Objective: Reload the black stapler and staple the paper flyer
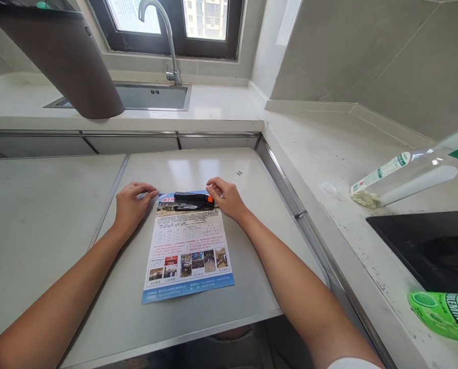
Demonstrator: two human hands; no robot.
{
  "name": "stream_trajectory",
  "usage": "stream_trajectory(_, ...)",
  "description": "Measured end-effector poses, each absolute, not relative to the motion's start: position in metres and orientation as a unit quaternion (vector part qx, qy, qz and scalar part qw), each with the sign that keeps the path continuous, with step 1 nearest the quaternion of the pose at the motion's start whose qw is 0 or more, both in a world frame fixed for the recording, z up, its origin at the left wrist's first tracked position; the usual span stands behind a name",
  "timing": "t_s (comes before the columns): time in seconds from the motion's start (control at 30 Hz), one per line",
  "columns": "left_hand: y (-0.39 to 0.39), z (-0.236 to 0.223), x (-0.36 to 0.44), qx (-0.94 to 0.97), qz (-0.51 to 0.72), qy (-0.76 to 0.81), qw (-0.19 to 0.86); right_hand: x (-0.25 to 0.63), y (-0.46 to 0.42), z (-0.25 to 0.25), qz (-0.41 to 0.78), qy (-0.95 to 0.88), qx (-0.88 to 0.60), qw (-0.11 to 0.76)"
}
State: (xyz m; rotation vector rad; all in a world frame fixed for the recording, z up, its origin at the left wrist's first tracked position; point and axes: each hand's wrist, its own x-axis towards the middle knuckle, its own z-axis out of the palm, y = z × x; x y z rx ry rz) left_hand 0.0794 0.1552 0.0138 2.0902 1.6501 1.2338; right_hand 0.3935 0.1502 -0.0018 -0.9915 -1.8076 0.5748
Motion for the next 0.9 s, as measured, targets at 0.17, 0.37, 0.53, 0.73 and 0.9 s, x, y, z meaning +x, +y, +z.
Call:
stream_trajectory(0.17,0.153,0.015,0.081,0.716,0.440,0.529,0.114,0.393,0.150,-0.001,0.238,-0.744,-0.410,0.470)
stream_trajectory(0.37,0.149,0.016,0.089,0.757,0.438,0.469,0.122,0.392,0.149,0.002,0.244,-0.744,-0.415,0.463)
stream_trajectory(0.53,0.150,0.013,0.091,0.781,0.430,0.436,0.120,0.391,0.148,0.003,0.253,-0.740,-0.411,0.468)
stream_trajectory(0.73,0.150,0.013,0.089,0.791,0.405,0.434,0.147,0.391,0.150,0.001,0.263,-0.746,-0.423,0.442)
stream_trajectory(0.9,0.148,0.015,0.089,0.793,0.416,0.410,0.173,0.391,0.151,0.001,0.256,-0.757,-0.429,0.420)
